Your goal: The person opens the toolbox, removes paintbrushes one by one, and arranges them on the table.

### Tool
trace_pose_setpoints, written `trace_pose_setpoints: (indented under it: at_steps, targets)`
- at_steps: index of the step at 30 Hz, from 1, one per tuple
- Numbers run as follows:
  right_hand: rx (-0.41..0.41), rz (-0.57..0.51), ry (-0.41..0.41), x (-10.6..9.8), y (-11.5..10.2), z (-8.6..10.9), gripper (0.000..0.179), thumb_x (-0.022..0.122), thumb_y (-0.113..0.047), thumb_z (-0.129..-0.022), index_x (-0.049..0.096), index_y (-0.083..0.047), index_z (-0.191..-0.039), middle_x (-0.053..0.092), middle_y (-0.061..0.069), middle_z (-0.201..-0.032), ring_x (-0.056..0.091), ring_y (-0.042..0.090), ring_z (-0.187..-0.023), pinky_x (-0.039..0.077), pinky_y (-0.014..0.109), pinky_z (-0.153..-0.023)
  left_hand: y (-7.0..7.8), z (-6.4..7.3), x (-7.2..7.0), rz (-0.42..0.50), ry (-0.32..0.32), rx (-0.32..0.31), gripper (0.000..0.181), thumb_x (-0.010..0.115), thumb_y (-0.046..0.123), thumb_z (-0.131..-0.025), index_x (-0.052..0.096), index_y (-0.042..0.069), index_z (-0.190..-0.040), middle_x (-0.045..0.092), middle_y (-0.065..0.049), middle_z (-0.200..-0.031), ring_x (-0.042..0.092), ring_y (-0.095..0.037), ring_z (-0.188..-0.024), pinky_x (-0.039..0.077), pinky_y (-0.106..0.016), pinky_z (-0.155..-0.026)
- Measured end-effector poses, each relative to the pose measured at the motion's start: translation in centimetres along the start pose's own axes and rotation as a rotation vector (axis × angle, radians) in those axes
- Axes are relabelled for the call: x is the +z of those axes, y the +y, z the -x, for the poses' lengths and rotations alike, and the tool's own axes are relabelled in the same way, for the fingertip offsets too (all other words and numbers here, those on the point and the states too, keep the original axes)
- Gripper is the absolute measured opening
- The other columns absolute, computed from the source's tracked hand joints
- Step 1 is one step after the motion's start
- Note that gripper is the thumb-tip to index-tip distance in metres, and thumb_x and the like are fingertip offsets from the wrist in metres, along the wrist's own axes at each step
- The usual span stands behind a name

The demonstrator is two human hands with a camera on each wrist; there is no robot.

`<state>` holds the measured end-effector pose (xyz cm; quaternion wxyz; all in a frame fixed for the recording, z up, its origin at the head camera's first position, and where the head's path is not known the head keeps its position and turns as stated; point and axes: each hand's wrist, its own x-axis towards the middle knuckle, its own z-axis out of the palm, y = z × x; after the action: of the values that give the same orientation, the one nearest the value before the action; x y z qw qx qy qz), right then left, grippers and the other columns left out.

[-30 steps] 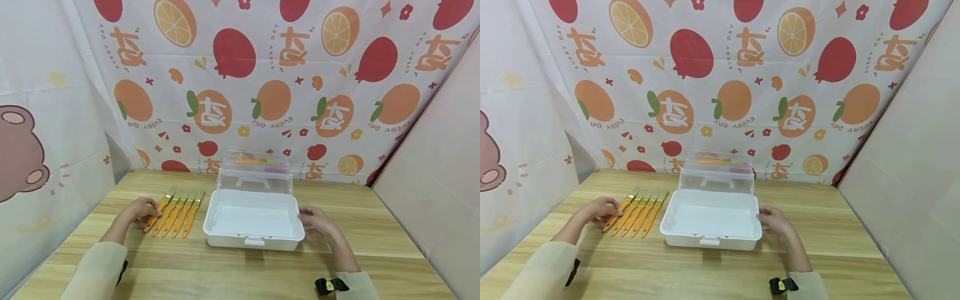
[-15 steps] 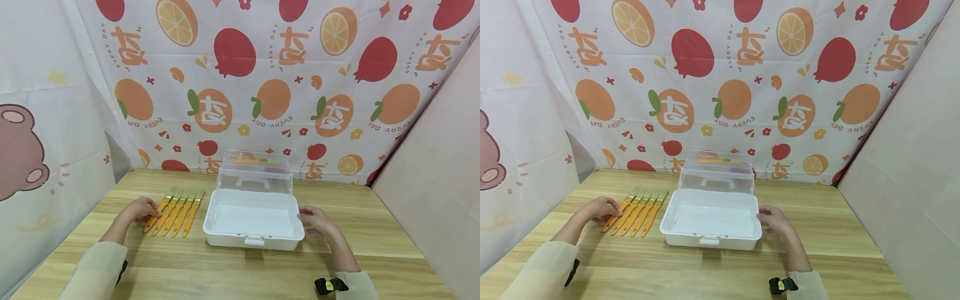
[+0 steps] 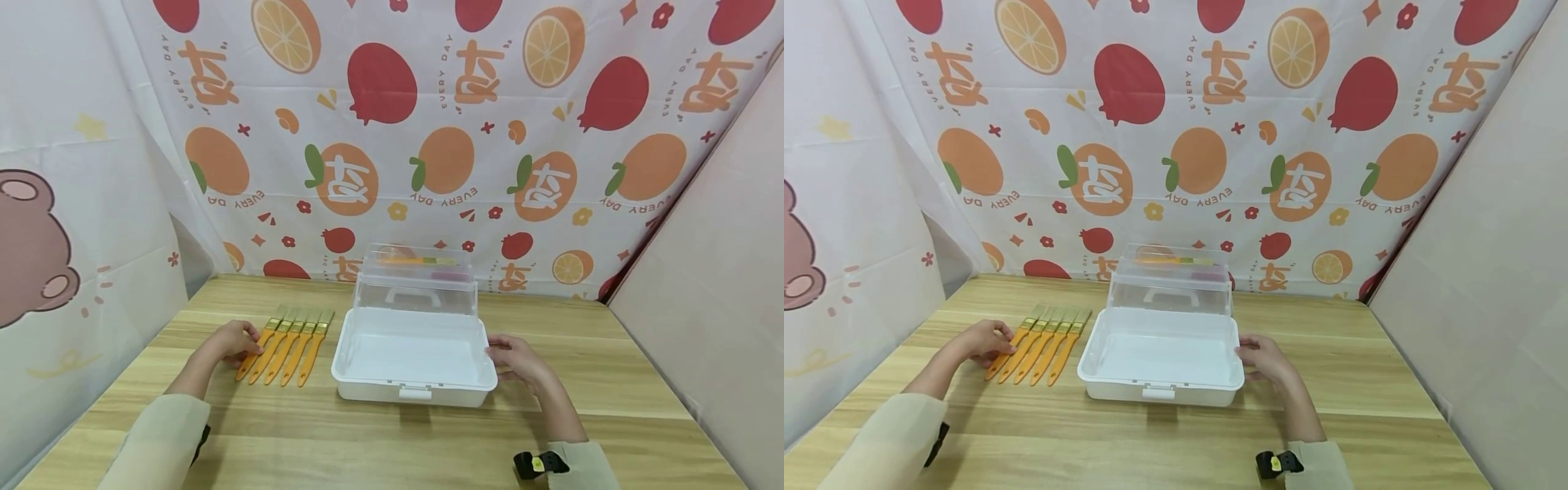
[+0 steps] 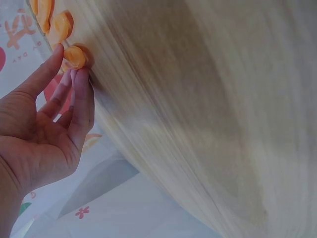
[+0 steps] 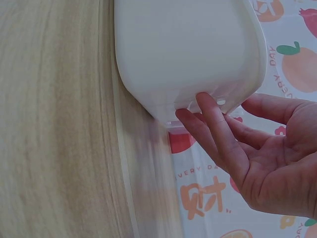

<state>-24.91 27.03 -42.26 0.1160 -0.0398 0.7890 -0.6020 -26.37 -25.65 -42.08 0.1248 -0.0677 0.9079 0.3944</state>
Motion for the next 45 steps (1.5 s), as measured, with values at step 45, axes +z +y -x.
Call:
trace_pose_setpoints:
  at_steps: [45]
  targets:
    - [-0.001, 0.000, 0.002, 0.0, 0.2, 0.0, 0.042, 0.052, -0.011, -0.091, 0.044, 0.009, -0.127, 0.057, 0.016, -0.110, 0.057, 0.030, -0.096, 0.051, 0.041, -0.069, 13.1, -1.6, -2.4, -0.228, 0.167, 0.308, 0.017, 0.060, 0.010, -0.087, 0.055, -0.002, -0.098, 0.059, -0.019, -0.096, 0.055, -0.026, -0.072, 0.051, -0.035, -0.058]
